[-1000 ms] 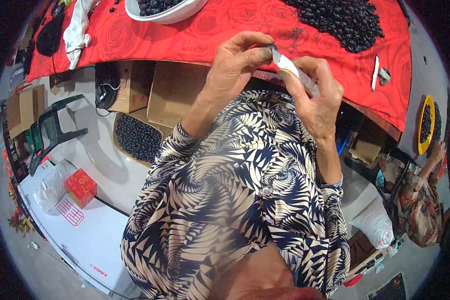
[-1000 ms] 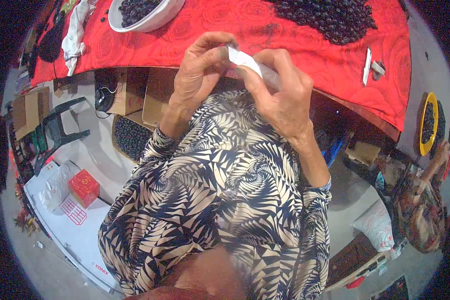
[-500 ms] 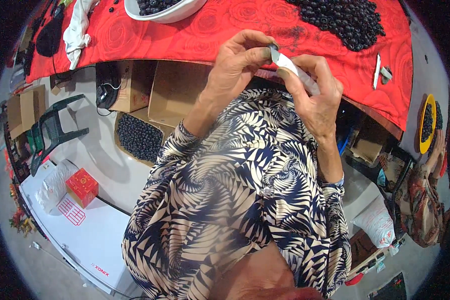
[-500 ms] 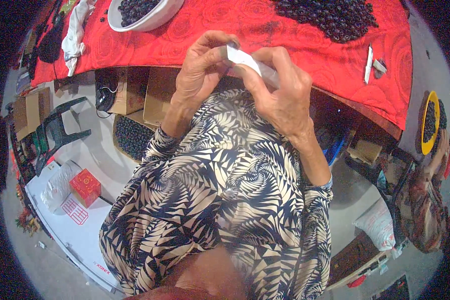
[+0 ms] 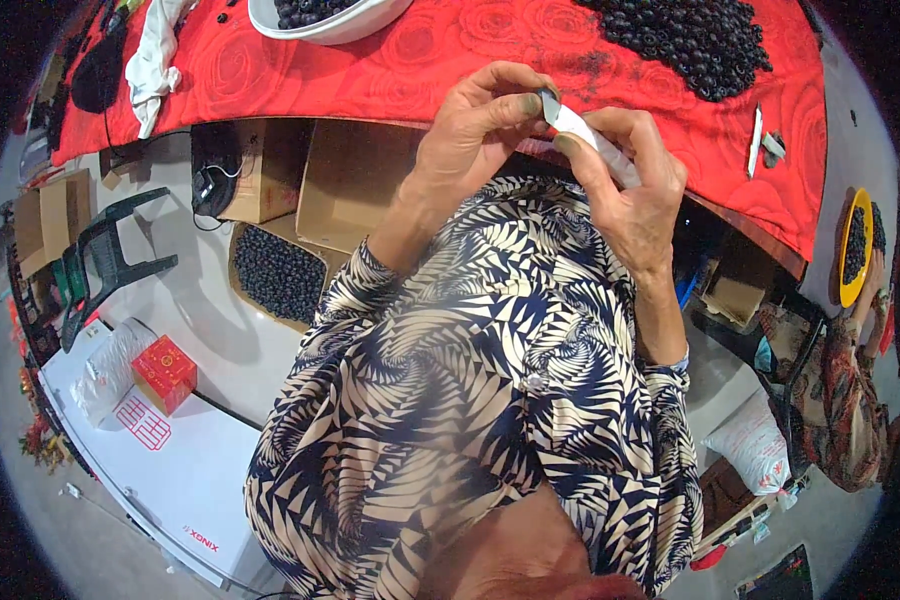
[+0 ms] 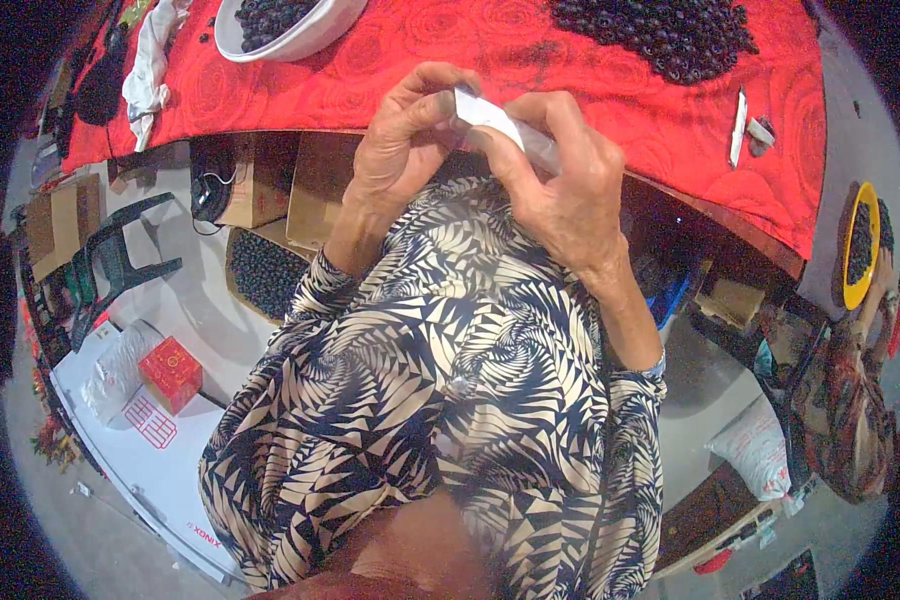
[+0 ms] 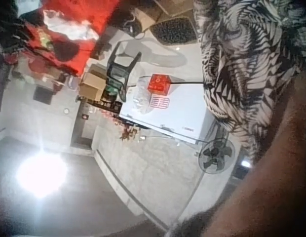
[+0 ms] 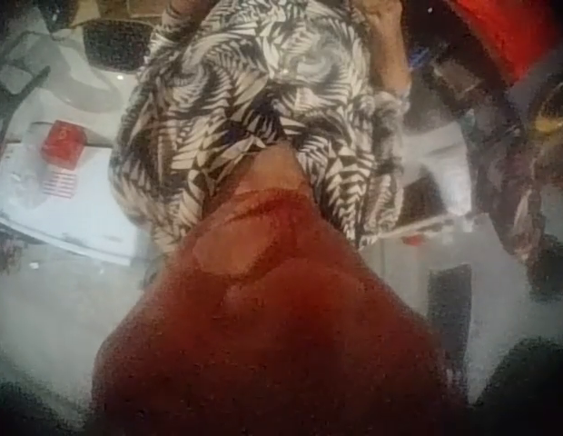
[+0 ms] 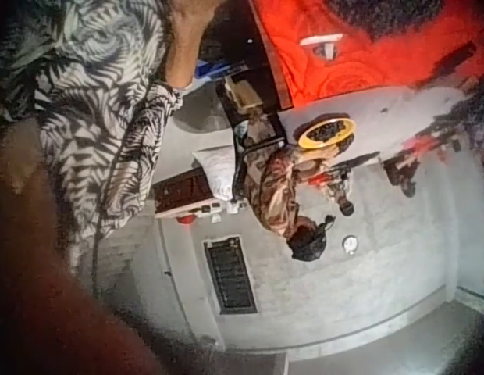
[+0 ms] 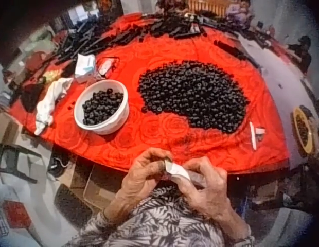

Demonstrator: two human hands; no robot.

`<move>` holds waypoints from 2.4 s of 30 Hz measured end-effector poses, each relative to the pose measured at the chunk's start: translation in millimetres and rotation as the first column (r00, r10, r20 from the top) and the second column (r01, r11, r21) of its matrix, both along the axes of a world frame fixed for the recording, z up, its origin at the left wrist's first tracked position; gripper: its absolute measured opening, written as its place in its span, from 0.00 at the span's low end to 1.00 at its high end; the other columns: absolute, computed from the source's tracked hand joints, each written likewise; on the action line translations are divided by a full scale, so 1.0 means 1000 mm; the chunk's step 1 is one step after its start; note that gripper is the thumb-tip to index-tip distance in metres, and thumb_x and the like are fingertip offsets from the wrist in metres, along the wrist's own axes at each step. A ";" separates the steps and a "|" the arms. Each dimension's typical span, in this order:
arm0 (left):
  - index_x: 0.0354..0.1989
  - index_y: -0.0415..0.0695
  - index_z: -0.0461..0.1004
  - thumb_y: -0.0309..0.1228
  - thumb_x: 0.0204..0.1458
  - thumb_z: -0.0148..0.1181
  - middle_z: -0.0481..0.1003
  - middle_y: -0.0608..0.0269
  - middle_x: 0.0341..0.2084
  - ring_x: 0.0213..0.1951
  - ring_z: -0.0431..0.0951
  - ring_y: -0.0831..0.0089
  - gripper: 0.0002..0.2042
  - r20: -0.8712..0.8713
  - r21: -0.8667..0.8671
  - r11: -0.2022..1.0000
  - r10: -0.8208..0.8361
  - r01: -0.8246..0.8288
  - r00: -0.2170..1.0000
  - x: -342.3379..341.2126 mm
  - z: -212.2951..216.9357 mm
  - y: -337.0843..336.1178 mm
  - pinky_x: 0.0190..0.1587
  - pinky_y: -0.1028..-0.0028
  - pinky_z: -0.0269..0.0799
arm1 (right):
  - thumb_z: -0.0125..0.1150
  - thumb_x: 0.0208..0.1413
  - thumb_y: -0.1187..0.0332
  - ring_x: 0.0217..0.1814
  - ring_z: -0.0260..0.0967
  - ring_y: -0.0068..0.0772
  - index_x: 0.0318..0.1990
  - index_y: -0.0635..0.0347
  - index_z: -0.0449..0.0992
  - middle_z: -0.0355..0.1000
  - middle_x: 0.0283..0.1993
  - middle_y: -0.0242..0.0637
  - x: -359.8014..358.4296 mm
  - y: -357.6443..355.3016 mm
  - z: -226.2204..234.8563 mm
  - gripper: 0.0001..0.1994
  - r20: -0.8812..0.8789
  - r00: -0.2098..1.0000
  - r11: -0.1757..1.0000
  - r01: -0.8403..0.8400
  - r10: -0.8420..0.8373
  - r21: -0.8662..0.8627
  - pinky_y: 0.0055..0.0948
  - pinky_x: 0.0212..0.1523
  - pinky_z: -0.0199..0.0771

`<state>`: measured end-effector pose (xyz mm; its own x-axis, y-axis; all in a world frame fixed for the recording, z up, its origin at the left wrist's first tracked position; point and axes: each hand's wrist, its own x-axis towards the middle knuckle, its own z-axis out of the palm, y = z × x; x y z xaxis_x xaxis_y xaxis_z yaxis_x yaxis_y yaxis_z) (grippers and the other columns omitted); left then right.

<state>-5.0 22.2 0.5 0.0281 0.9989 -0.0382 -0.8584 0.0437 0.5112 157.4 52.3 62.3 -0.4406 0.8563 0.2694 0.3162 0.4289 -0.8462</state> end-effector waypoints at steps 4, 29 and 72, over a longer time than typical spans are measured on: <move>0.39 0.40 0.70 0.24 0.50 0.55 0.74 0.59 0.37 0.33 0.75 0.73 0.08 0.041 -0.030 0.999 -0.044 0.045 0.998 0.000 0.005 0.000 0.38 0.74 0.75 | 0.65 0.43 0.72 0.25 0.73 0.36 0.32 0.64 0.69 0.72 0.25 0.42 0.001 0.001 0.000 0.11 0.006 1.000 1.000 -0.009 0.009 -0.007 0.29 0.24 0.71; 0.38 0.37 0.70 0.26 0.49 0.58 0.72 0.58 0.35 0.35 0.72 0.72 0.10 -0.004 -0.013 0.991 -0.136 0.136 0.991 -0.002 0.006 0.000 0.40 0.77 0.70 | 0.60 0.49 0.74 0.30 0.70 0.23 0.35 0.66 0.70 0.72 0.28 0.38 0.033 0.045 0.010 0.08 -0.233 0.871 0.896 0.445 -0.434 -0.005 0.20 0.31 0.69; 0.33 0.32 0.74 0.16 0.47 0.54 0.72 0.55 0.29 0.28 0.77 0.70 0.06 -0.489 0.125 0.981 0.193 -0.151 0.850 -0.014 0.046 -0.003 0.31 0.78 0.75 | 0.61 0.47 0.75 0.32 0.70 0.22 0.34 0.68 0.69 0.72 0.29 0.37 0.019 0.006 -0.012 0.09 -0.125 0.971 0.964 0.177 -0.204 -0.196 0.22 0.34 0.70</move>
